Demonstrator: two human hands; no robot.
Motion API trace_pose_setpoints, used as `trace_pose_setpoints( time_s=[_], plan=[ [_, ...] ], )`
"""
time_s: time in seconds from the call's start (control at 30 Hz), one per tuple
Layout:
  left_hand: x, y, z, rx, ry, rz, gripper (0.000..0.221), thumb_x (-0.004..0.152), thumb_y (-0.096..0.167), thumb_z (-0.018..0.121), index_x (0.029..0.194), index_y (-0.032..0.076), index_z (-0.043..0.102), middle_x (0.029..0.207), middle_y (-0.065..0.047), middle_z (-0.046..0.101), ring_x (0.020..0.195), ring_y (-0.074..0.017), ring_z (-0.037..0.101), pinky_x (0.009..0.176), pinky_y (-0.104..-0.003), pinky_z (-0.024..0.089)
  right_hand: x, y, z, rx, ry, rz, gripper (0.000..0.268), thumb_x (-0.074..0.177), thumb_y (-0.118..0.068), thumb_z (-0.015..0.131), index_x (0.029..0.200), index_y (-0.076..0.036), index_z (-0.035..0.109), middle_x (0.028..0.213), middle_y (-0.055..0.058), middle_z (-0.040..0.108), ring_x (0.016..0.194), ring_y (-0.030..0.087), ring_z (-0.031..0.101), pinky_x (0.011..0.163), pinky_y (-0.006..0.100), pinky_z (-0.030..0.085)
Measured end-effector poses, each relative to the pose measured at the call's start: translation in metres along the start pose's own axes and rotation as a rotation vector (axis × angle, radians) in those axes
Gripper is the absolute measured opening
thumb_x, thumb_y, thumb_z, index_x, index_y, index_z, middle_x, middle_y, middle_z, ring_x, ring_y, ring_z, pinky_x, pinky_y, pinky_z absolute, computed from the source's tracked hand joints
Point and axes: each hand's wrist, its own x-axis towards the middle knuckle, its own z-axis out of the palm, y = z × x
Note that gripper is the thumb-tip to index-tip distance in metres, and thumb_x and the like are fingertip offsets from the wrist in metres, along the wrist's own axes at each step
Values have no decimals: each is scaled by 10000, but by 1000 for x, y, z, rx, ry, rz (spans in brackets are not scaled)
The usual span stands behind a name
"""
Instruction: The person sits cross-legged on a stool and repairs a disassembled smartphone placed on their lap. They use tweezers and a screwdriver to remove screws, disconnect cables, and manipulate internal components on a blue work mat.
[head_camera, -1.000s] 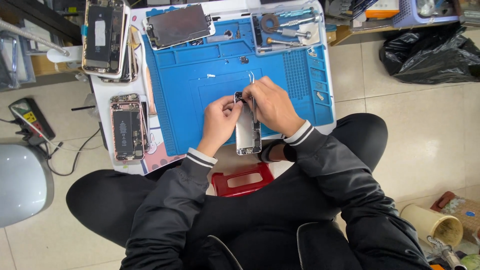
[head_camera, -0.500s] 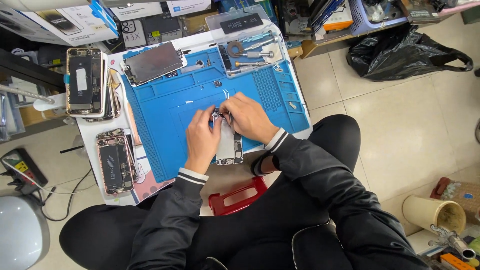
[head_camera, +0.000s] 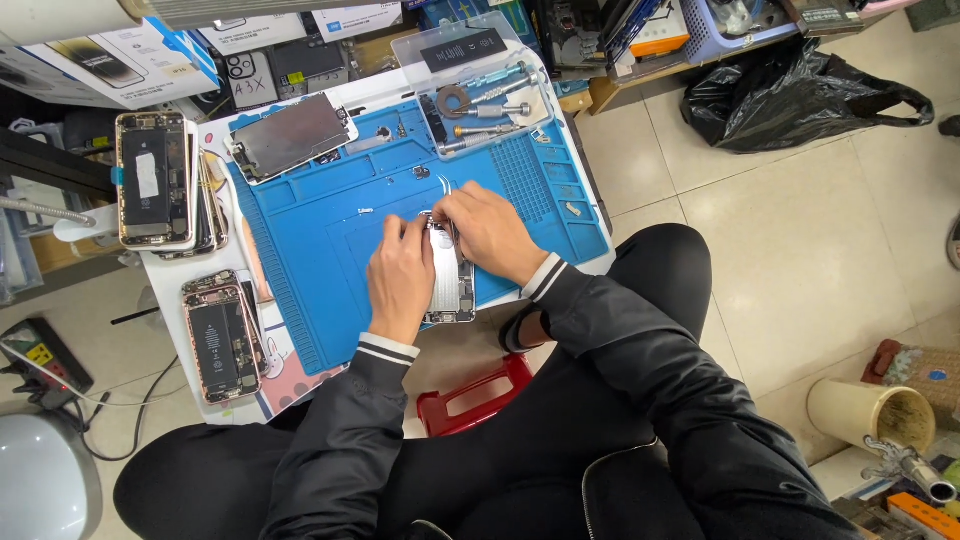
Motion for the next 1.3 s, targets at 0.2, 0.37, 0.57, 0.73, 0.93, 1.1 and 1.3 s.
trace_pose_setpoints(
  time_s=[0.2,0.37,0.57,0.73,0.93,1.1,1.3],
  plan=[
    [0,9,-6,29,-43,12,244,1035,106,622,1264,80,703,1113,-71,563,918,-381,760,578,-438,651,0,1,0,-8,-14,-9,66,1023,-116,599,987,-171,589,797,12,560,869,236,635,718,351,533],
    [6,16,-18,30,-105,13,242,1035,93,617,1261,87,702,1136,-91,541,963,-370,752,611,-456,659,2,-1,-4,-21,-29,-5,77,1018,-91,589,995,-164,585,803,17,569,872,236,640,725,347,533],
    [0,7,-11,22,-73,29,285,995,66,627,1260,149,695,1134,-80,516,1025,-397,734,630,-499,655,-2,1,0,-15,-36,15,81,1013,-151,650,987,-216,609,797,-33,591,892,208,655,746,330,543],
    [-4,-6,-3,-10,-38,18,292,992,112,627,1263,206,682,1144,-56,514,1058,-374,725,670,-497,655,-3,6,4,22,-82,13,101,1008,-149,702,1028,-212,625,833,-23,625,930,224,664,764,347,553],
    [1,-2,-8,-103,-47,23,198,1041,95,586,1203,129,695,1130,-80,521,1075,-383,733,716,-461,668,-2,8,-5,22,-95,19,142,998,-113,721,1035,-212,626,831,-48,621,921,227,656,753,347,551],
    [-1,-9,-2,-88,-54,29,173,1044,125,599,1195,141,681,1130,-59,521,1083,-355,736,737,-445,669,-1,5,-7,38,-104,20,145,1006,-97,732,1032,-193,627,835,-36,627,925,237,659,755,349,555],
    [0,-9,-3,-81,-83,56,141,1056,157,617,1169,108,686,1155,-93,536,1035,-358,746,701,-446,679,0,8,-8,49,-109,5,154,997,-71,733,1026,-187,636,819,-24,636,909,247,662,737,359,559]
  ],
)
